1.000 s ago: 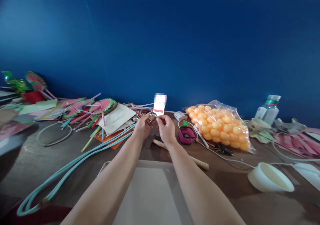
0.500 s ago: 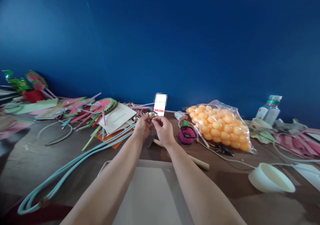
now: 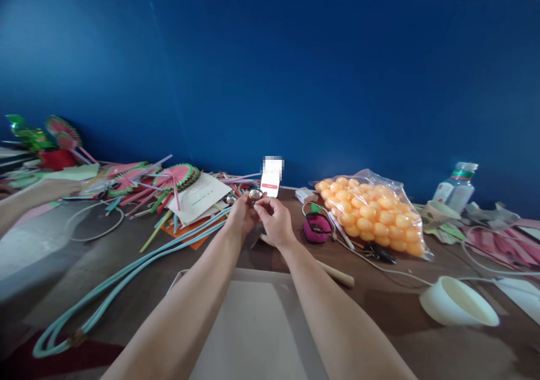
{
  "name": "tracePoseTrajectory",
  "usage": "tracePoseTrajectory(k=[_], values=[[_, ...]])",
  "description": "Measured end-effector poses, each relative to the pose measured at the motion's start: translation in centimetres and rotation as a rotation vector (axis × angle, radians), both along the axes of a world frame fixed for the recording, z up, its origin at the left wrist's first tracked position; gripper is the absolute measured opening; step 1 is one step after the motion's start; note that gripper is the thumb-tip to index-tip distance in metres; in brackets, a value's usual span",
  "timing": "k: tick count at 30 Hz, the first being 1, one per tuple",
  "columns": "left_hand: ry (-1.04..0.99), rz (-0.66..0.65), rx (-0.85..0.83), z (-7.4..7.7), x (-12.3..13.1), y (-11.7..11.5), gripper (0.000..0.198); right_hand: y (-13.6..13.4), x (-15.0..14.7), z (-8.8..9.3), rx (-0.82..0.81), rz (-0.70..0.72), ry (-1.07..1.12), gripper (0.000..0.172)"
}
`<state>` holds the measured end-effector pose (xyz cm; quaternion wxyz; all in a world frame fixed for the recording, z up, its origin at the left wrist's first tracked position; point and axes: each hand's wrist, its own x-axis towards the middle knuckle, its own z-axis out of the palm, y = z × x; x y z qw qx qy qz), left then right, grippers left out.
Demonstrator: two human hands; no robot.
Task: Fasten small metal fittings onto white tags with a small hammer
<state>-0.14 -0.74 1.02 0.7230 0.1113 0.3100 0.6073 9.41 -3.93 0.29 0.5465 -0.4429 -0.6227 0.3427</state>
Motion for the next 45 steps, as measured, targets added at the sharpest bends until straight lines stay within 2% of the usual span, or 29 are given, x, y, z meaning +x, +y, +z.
tracePoseTrajectory(k=[11,18,30,45], values=[[0.035,-0.022,0.012,-0.9,0.0,0.3,0.032,0.1,0.2,-0.2,0.014,0.009,-0.029,0.022],[0.1,0.031,-0.005,-1.1,0.5,0.2,0.029,0.3,0.2,-0.3,0.048,-0.003,-0.06,0.019],[0.184,0.033,-0.012,-0.7,0.8,-0.4,0.026,0.5,0.3,-1.0,0.067,0.002,-0.111,0.017],[0.176,0.062,-0.007,-0.6,0.9,-0.4,0.022,0.7,0.3,-1.2,0.059,0.022,-0.12,0.014]])
